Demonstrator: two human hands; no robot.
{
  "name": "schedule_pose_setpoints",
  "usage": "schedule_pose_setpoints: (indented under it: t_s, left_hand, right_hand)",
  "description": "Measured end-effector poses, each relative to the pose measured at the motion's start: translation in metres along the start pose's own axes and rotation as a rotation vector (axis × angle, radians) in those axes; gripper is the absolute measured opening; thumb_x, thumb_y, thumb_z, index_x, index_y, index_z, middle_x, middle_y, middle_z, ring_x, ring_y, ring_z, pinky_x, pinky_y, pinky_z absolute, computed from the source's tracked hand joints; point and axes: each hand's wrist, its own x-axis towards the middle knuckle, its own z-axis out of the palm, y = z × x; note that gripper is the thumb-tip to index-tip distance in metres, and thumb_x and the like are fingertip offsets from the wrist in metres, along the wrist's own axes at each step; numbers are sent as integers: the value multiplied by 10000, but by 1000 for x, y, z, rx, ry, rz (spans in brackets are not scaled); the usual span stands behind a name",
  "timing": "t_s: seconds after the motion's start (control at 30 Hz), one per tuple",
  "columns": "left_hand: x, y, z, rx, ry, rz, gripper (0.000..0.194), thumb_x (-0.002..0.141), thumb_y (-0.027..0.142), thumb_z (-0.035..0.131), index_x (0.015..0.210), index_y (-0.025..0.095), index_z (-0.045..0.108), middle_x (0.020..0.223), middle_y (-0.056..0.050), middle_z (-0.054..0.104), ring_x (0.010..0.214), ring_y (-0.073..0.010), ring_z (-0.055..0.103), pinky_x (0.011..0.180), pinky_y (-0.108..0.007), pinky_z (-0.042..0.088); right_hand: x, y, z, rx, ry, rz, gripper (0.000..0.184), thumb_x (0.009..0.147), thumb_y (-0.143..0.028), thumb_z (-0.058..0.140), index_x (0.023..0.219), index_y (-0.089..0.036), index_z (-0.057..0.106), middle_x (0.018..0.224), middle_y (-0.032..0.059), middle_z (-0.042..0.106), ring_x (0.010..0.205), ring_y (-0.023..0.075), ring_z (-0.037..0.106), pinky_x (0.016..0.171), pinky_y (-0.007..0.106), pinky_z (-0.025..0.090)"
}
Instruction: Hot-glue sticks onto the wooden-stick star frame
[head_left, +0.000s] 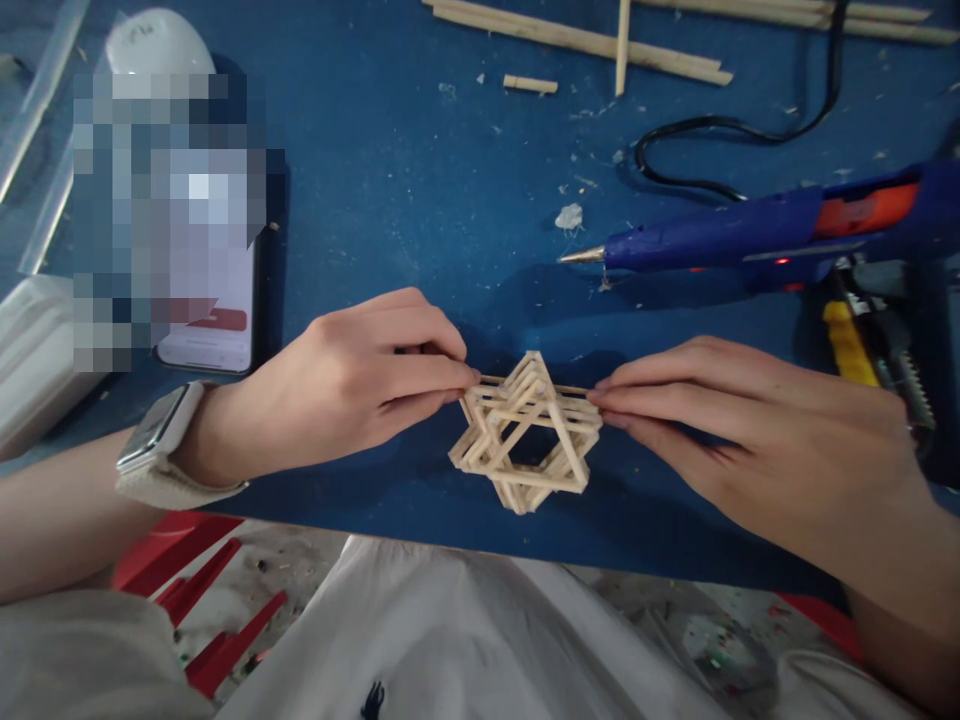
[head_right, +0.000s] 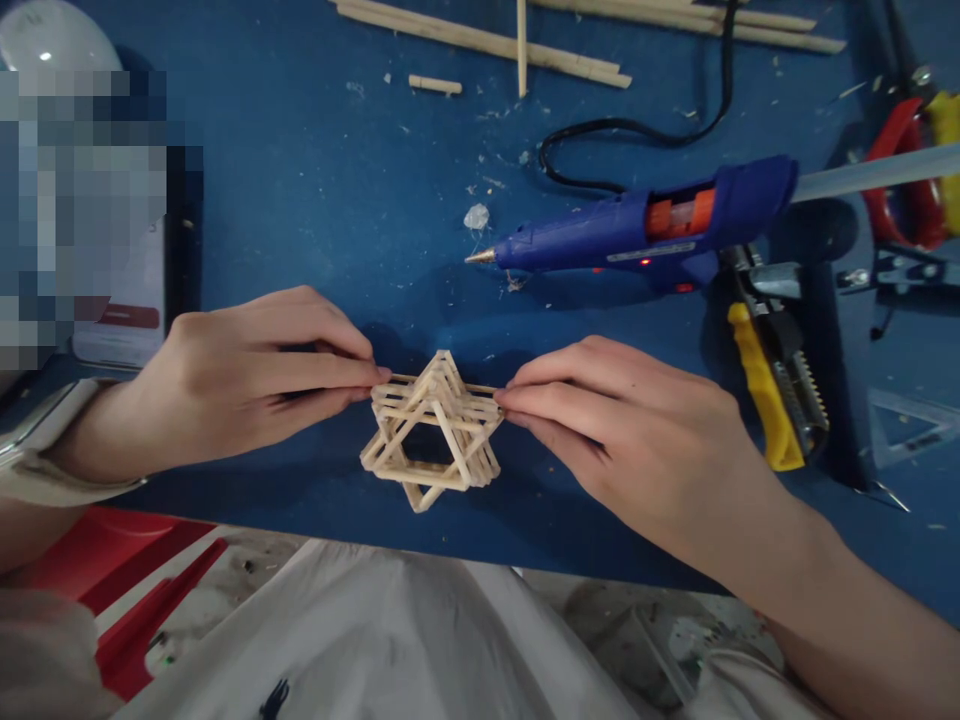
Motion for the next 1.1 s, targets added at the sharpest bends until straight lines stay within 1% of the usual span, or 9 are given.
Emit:
schedule_pose_setpoints:
  t_s: [0.23,0.4,0.67,0.77,0.9,1.1]
  left_hand:
    - [0,1,0,-10,12,-20,132,1186,152,744,1236,197,857,1191,-62,903,1095,-180,882,983,-294,748]
    - [1,2,0,-6,8,-37,146,1185,159,743,1228,225,866,1200,-53,907,1086,-179,885,982,-302,748]
    - [0,4,2,-16,27,-28,98,1164,117,760,1204,156,840,1165,-87,886,1046,-181,857,966,-308,738]
    - [1,4,3,-30,28,-28,80,1162,122,769,1196,166,827,1160,-79,883,1026,-179,851,952,-320,741]
    - [1,5,2,-27,25,-40,102,1165,125,760,1192,203,820,1159,-58,886,1015,-178,860,936,-325,745]
    - [1,4,2,-29,21,-30,106,1147,91,765,1184,180,807,1162,-75,880,1012,-184,842,933,-330,736]
  right_hand:
    - [2,-2,-2,-7,-4,20,229,1096,-73,835,1200,-276,850,1190,-22,924,1015,177,904,974,332,747]
    - [2,-1,0,-3,-7,35,221,1103,-90,830,1194,-289,855,1195,-26,927,1022,186,907,969,345,754]
    - [-1,0,-1,26,-32,44,224,1112,-74,813,1214,-269,856,1197,-27,920,1030,164,906,971,313,751]
    - [-2,1,-3,24,-46,48,225,1122,-82,803,1224,-275,856,1209,-34,918,1043,165,907,983,314,754]
    - [-2,0,-4,27,-53,61,240,1130,-96,794,1243,-299,855,1232,-40,920,1045,178,911,976,329,760]
    - [-2,0,-2,46,-34,74,239,1109,-87,809,1188,-300,882,1195,-33,930,1021,179,908,953,331,750]
